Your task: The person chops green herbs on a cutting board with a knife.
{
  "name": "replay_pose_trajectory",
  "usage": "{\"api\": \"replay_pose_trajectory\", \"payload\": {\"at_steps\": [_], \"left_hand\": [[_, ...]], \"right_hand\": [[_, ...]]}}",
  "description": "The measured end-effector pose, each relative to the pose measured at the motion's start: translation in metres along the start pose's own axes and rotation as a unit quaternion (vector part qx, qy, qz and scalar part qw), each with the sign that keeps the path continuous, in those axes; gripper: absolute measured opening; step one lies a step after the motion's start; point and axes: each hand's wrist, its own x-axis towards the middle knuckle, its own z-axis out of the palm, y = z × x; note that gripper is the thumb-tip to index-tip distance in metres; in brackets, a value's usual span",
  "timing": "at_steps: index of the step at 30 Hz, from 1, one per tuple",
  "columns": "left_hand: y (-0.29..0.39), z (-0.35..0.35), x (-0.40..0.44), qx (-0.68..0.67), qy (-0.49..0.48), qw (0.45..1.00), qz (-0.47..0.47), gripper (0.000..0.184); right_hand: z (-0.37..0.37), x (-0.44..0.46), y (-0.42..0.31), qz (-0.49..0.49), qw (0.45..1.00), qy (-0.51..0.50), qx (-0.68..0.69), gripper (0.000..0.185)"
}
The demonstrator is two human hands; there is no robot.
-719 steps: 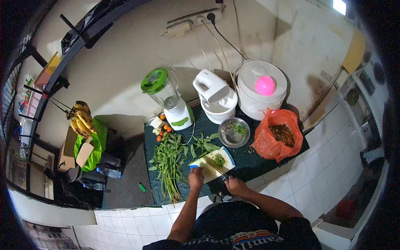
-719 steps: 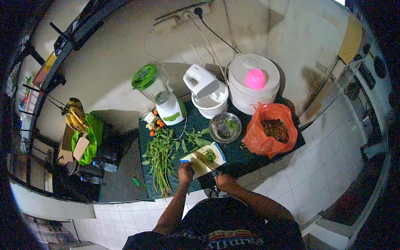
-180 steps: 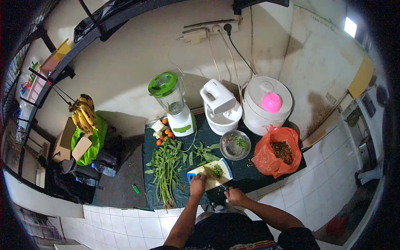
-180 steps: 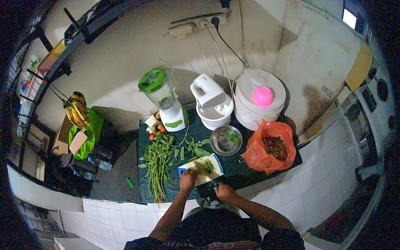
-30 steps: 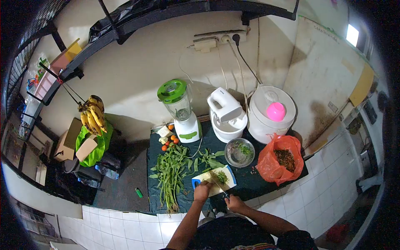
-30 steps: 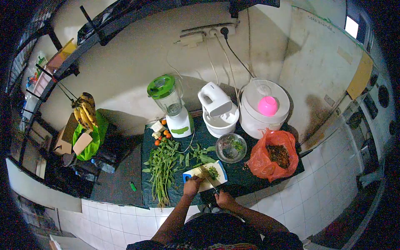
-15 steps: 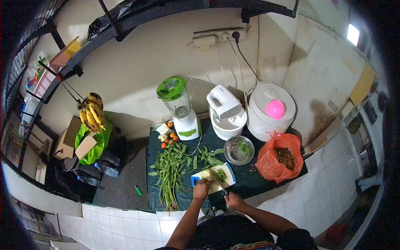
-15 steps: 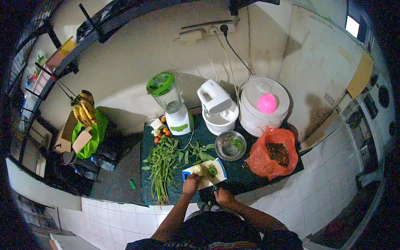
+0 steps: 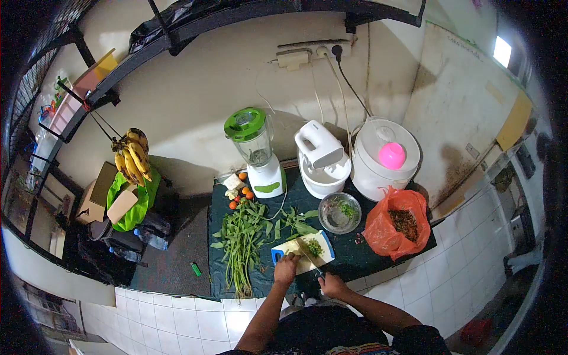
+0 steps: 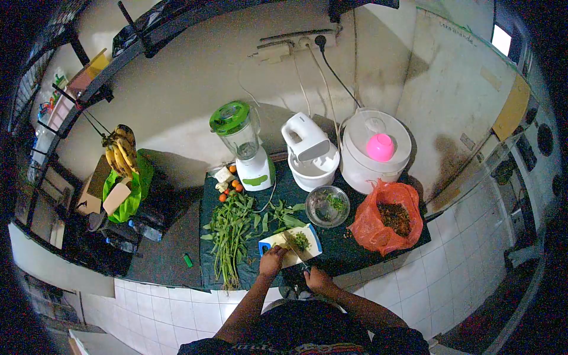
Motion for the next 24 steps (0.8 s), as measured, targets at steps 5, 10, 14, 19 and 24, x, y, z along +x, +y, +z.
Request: {"api": "replay_pose_trajectory", "payload": {"at_steps": [5, 10, 14, 19, 24], "left_hand": [[0.006, -0.008, -0.003, -0.012, 0.028, 1.000, 0.007, 0.027], [0.006, -0.007, -0.005, -0.031, 0.034, 0.999, 0.001, 0.026], [0.009, -0.013, -0.007, -0.003, 0.022, 1.000, 0.002, 0.029], [0.004, -0.004, -0.011, 0.012, 0.043, 0.999, 0.017, 0.032], [0.002, -0.003, -0.012, 0.015, 0.023, 1.000, 0.009, 0.031]], "right_hand": [[0.004, 0.000, 0.004, 0.006, 1.000, -0.002, 0.017, 0.043], [-0.007, -0.007, -0.003, 0.001, 1.000, -0.001, 0.014, 0.043], [-0.009, -0.007, -0.008, 0.019, 1.000, -0.012, 0.012, 0.042], [-0.002, -0.005, -0.004, 0.021, 1.000, 0.000, -0.003, 0.044], [0.003, -0.002, 0.000, 0.006, 1.000, 0.023, -0.015, 0.046]]}}
